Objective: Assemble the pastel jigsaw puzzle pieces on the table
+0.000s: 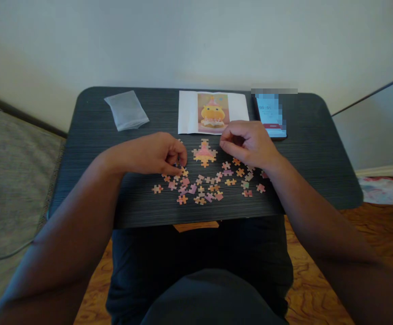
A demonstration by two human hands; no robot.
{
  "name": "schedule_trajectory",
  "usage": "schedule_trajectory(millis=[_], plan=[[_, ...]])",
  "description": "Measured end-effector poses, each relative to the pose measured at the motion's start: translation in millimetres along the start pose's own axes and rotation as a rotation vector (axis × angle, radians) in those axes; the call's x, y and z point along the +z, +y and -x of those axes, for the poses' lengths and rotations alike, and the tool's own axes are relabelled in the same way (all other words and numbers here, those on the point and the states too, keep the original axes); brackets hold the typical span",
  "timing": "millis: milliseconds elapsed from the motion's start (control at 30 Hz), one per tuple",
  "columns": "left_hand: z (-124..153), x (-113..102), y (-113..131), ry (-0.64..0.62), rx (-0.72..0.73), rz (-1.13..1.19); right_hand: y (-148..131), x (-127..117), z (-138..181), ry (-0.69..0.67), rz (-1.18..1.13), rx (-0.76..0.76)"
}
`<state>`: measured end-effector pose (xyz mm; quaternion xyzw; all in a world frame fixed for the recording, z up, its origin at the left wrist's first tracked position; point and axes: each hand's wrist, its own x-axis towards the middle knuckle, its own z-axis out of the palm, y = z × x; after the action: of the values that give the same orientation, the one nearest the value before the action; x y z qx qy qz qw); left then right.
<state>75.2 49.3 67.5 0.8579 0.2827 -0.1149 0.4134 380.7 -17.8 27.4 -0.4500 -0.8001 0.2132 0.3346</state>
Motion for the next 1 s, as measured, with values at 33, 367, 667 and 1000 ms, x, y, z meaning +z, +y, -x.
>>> schedule_trajectory(millis=[33,367,667,1000], plan=[[1,-1,0,-0.005,-0.005,0.002,-1,0,0,0.0,-0.003,0.004],[1,-2,4,0.029,-0.006,-0.014,1,0,1,-0.008,0.003,0.014],[0,3,8,0.034,0.014,-0.02,0,-1,1,-0.023,-0.005,0.028],[-1,5,10,0.037,0.013,-0.068,0,0,1,-0.025,-0.011,0.017]])
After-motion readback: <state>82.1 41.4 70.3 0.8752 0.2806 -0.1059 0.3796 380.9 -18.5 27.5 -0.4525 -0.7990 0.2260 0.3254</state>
